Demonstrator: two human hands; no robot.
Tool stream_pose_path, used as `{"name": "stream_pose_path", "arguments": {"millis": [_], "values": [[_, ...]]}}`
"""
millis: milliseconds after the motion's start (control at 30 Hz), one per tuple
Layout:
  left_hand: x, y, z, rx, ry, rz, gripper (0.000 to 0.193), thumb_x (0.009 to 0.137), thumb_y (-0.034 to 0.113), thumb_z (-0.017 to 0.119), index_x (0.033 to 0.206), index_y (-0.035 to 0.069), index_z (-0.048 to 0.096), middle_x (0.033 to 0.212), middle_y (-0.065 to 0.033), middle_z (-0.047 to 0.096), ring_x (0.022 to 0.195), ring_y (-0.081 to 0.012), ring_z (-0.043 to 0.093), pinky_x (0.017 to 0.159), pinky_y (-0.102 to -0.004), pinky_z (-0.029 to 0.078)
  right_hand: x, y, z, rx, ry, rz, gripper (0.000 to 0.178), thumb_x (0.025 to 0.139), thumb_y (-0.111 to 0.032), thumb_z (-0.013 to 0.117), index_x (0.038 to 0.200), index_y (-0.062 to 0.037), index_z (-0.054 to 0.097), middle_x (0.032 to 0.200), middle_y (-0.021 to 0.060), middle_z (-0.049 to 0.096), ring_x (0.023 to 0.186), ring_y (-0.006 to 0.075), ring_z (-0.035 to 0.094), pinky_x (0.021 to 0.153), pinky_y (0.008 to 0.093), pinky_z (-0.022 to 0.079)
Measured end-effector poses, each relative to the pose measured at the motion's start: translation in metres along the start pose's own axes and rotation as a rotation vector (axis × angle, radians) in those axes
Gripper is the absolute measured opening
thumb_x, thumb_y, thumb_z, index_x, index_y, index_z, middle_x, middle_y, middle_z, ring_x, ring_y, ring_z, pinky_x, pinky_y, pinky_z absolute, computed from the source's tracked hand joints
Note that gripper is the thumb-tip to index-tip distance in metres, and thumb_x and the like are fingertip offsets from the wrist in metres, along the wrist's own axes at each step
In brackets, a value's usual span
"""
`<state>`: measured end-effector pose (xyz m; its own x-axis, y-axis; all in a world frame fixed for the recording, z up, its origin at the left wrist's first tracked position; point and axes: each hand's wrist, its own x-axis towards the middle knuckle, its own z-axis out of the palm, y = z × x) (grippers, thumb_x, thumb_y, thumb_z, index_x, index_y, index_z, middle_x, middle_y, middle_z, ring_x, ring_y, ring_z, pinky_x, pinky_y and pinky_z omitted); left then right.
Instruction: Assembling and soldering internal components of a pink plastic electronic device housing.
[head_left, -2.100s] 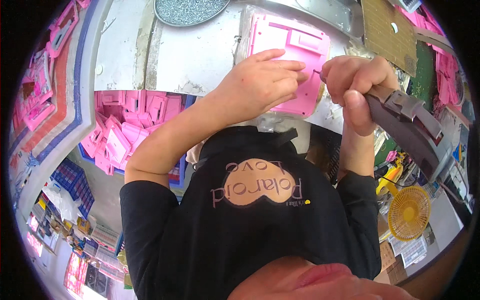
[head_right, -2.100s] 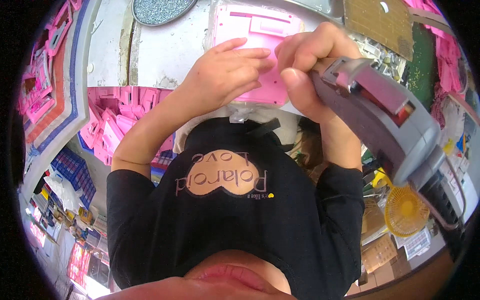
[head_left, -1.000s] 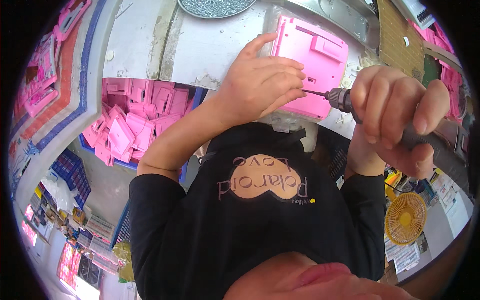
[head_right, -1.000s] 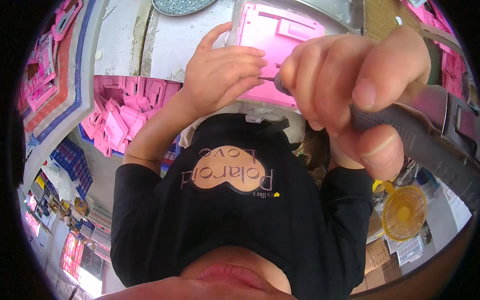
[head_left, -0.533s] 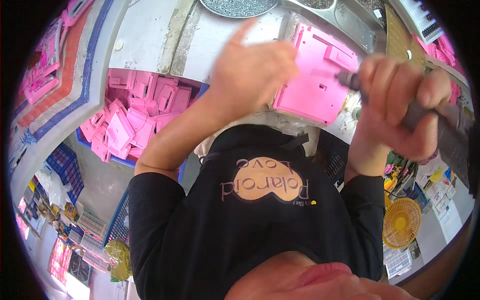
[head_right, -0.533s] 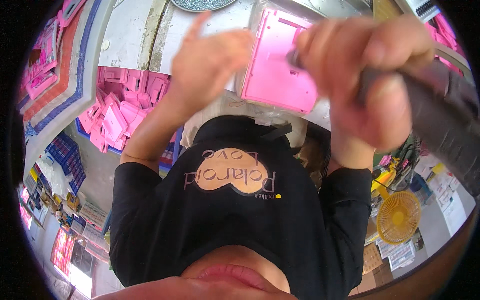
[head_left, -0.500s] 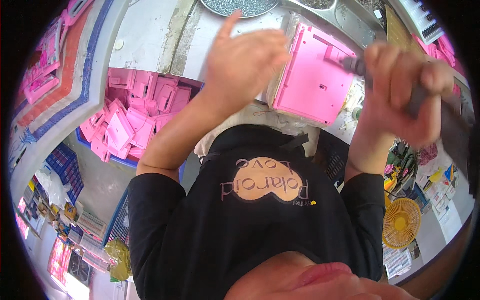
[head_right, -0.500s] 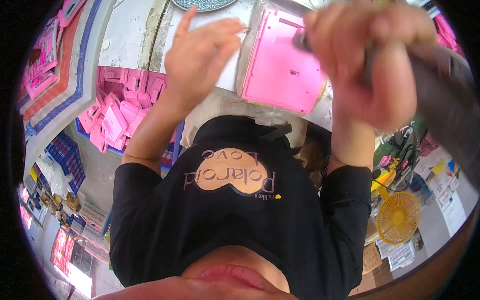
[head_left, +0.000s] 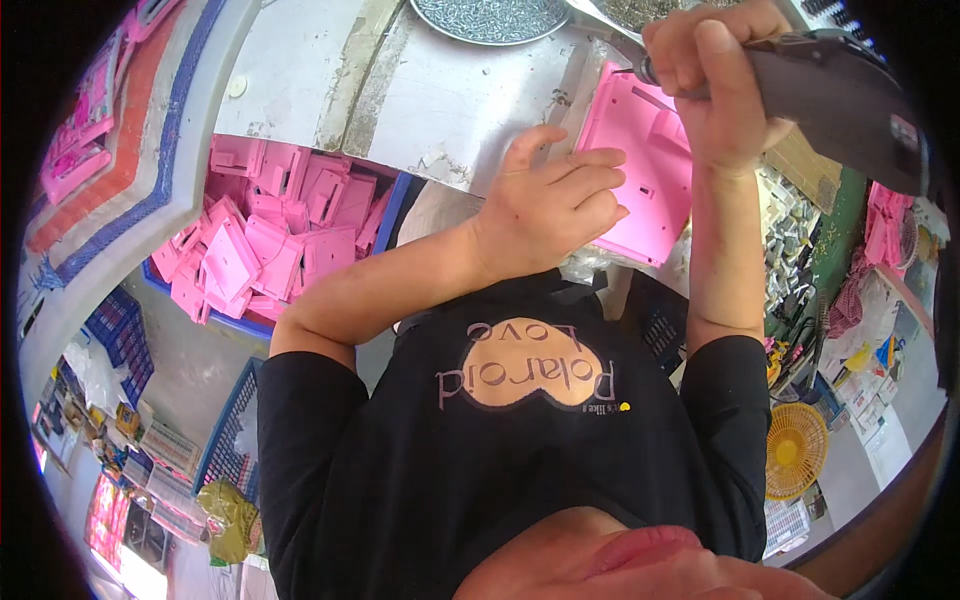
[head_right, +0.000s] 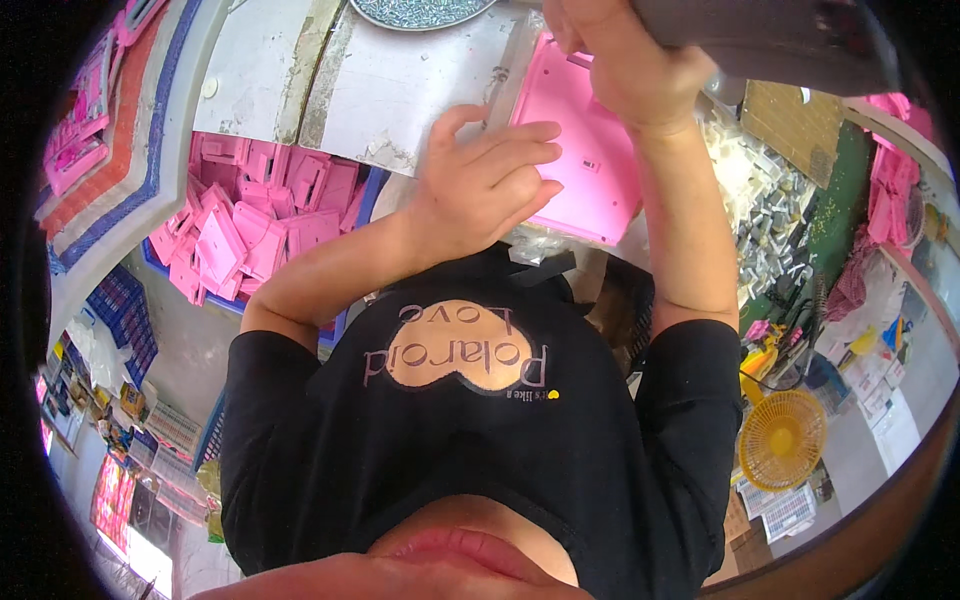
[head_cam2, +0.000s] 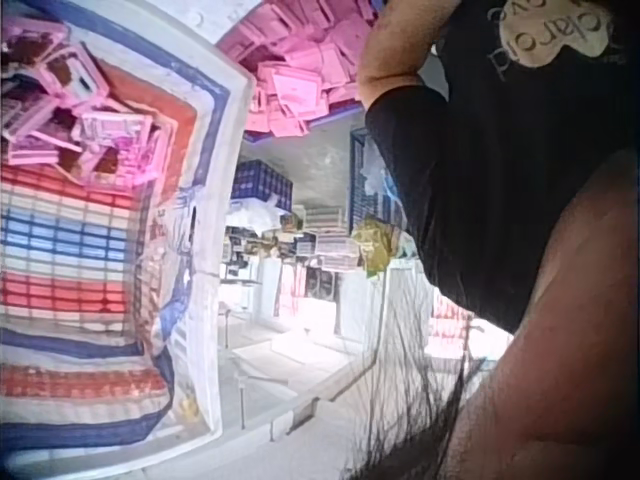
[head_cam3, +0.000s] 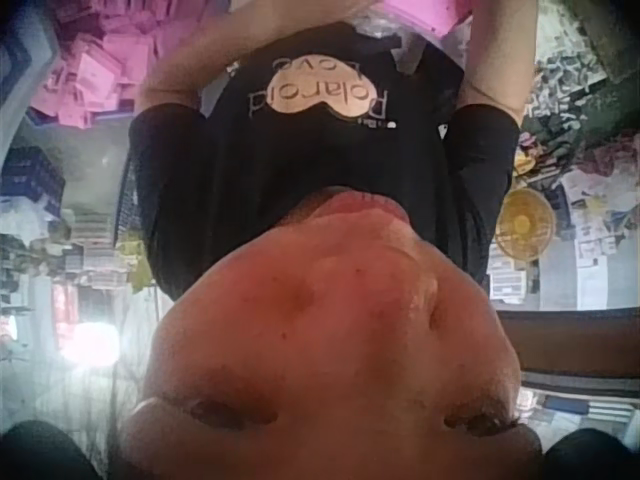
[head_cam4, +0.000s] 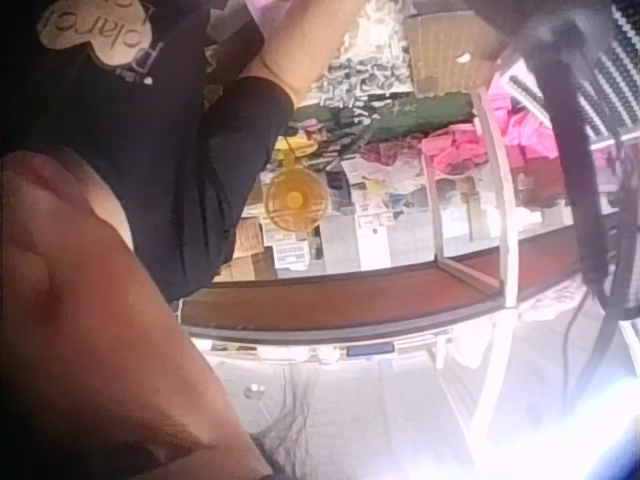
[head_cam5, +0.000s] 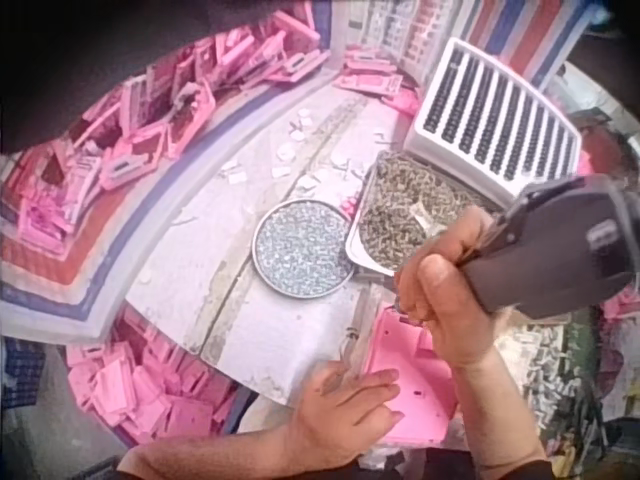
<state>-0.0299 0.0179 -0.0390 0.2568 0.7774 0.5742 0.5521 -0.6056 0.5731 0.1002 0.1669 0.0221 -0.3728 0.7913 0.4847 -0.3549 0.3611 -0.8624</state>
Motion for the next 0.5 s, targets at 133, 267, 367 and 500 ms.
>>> {"name": "stream_pose_path", "arguments": {"millis": [133,267,367,500], "values": [[0.000,0.001,0.001,0.022,0.019,-0.009,0.025,0.083,0.020,0.081,0.077,0.012,0.058,0.109,0.0006,0.073,0.108,-0.0145,0.071,0.092,-0.0405,0.037,0.004,-0.002,-0.022,0.051,-0.088,0.168,0.009,0.099,-0.016,0.049,0.092,-0.0097,0.049,0.062,0.0017,0.043,0.054,0.0145,0.040,0.060,0.0357,0.037],[-0.003,0.003,0.006,0.022,0.057,-0.039,0.023,0.084,0.021,0.080,0.080,0.012,0.058,0.111,0.0011,0.073,0.108,-0.0126,0.070,0.086,-0.0378,0.036,-0.001,-0.032,-0.010,0.201,-0.141,0.114,0.019,0.099,-0.010,0.054,0.083,-0.0091,0.043,0.059,0.0033,0.043,0.054,0.0145,0.039,0.056,0.0345,0.035],[-0.001,0.001,0.004,0.024,0.036,-0.028,0.022,0.085,0.022,0.079,0.082,0.013,0.059,0.112,0.0013,0.074,0.108,-0.0115,0.070,0.085,-0.0368,0.036,-0.012,-0.020,-0.002,0.115,-0.151,0.151,0.019,0.097,-0.007,0.056,0.083,-0.0087,0.043,0.060,0.0035,0.044,0.054,0.0141,0.040,0.055,0.0324,0.035],[-0.006,0.002,0.003,0.005,0.019,-0.071,0.021,0.085,0.023,0.079,0.084,0.013,0.060,0.111,0.0007,0.075,0.107,-0.0120,0.070,0.084,-0.0361,0.036,-0.021,-0.010,0.010,0.056,-0.026,0.075,0.030,0.098,-0.019,0.069,0.089,-0.0093,0.042,0.057,0.0040,0.048,0.044,0.0121,0.044,0.045,0.0287,0.041]]}}
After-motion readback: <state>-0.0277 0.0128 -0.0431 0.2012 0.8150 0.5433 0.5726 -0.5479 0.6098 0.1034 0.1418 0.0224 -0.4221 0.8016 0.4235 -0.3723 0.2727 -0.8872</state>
